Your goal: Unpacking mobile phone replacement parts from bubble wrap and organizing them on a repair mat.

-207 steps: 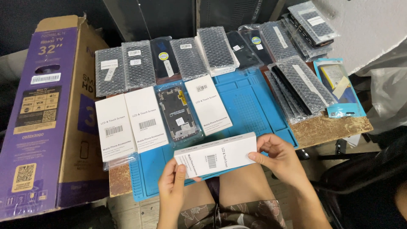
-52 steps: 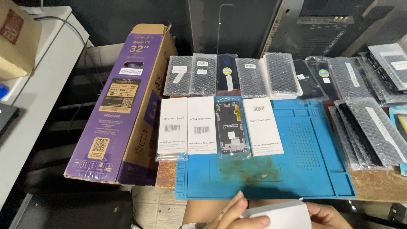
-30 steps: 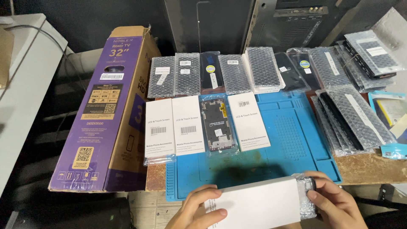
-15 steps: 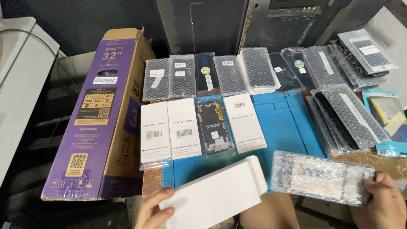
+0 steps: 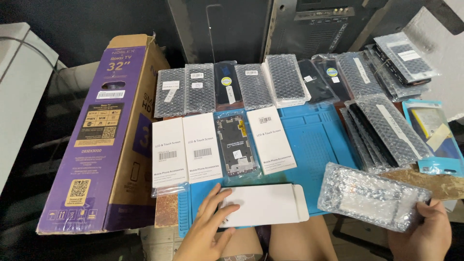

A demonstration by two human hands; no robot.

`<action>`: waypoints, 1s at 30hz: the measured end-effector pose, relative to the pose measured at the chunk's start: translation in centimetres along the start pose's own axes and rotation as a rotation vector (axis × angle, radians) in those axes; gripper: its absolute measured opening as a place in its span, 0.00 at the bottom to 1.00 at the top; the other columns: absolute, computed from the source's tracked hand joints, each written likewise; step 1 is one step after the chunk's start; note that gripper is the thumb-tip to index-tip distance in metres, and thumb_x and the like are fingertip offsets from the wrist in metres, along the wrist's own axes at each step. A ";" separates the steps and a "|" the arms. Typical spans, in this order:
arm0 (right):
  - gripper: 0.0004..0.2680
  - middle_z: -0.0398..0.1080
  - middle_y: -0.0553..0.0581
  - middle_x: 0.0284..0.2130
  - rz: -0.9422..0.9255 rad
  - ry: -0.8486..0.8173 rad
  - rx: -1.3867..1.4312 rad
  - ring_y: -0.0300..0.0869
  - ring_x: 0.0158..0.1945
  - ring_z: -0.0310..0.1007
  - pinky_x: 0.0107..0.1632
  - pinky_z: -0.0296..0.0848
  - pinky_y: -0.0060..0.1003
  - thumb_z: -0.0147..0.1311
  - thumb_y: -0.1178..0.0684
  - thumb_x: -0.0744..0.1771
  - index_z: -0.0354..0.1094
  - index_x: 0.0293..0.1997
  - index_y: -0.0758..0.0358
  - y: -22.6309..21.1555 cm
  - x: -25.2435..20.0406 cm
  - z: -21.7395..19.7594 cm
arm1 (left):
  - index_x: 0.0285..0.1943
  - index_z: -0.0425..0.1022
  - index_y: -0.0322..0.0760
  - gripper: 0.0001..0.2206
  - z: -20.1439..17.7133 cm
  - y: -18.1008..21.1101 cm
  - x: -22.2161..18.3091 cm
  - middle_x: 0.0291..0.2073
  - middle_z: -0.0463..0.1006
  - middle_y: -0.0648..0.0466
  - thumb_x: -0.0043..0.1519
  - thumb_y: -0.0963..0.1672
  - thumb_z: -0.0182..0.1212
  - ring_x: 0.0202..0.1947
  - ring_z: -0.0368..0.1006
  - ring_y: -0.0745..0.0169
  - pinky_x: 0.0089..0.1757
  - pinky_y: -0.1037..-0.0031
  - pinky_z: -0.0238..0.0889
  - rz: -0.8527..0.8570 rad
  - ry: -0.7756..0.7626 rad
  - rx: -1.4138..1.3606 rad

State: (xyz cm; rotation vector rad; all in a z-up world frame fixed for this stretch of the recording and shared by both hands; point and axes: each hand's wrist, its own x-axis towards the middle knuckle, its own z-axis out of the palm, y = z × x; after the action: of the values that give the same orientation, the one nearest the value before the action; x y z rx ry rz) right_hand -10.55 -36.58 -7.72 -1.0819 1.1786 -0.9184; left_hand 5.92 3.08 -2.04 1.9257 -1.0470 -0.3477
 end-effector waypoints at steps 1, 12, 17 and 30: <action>0.09 0.48 0.44 0.27 0.000 0.004 0.001 0.32 0.31 0.52 0.41 0.61 0.25 0.35 0.58 0.66 0.43 0.26 0.47 -0.4 -0.8 0.3 | 0.56 0.63 0.41 0.16 0.2 -0.2 0.0 0.64 0.52 0.49 0.59 0.41 0.53 0.67 0.37 0.42 0.55 0.47 0.44 0.002 -0.004 -0.001; 0.04 0.59 0.51 0.22 -0.197 -0.362 0.190 0.33 0.25 0.55 0.34 0.55 0.24 0.44 0.60 0.60 0.55 0.33 0.59 1.7 -11.8 5.3 | 0.59 0.64 0.40 0.24 3.8 2.8 1.2 0.43 0.81 0.52 0.55 0.51 0.56 0.40 0.78 0.66 0.43 0.81 0.67 -0.204 0.205 -0.552; 0.05 0.70 0.61 0.29 -0.159 -0.752 0.295 0.41 0.32 0.69 0.39 0.65 0.30 0.49 0.60 0.63 0.62 0.38 0.71 -0.5 -13.1 6.3 | 0.43 0.76 0.32 0.14 4.2 4.8 2.8 0.26 0.85 0.46 0.51 0.44 0.59 0.23 0.79 0.60 0.31 0.78 0.73 -0.642 0.251 -0.802; 0.16 0.73 0.63 0.37 -0.761 -1.253 0.075 0.58 0.45 0.74 0.48 0.73 0.51 0.55 0.36 0.63 0.69 0.36 0.62 -4.5 -11.6 9.9 | 0.58 0.63 0.40 0.39 0.1 5.7 5.6 0.59 0.58 0.44 0.51 0.68 0.50 0.62 0.56 0.53 0.54 0.60 0.54 -0.088 0.032 -0.681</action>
State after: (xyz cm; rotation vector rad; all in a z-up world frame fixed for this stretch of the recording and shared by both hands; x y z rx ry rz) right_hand -2.77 -25.01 -0.11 -1.6801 -0.3292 -0.5854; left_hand 6.19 -2.78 3.40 1.3553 -0.6975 -0.6296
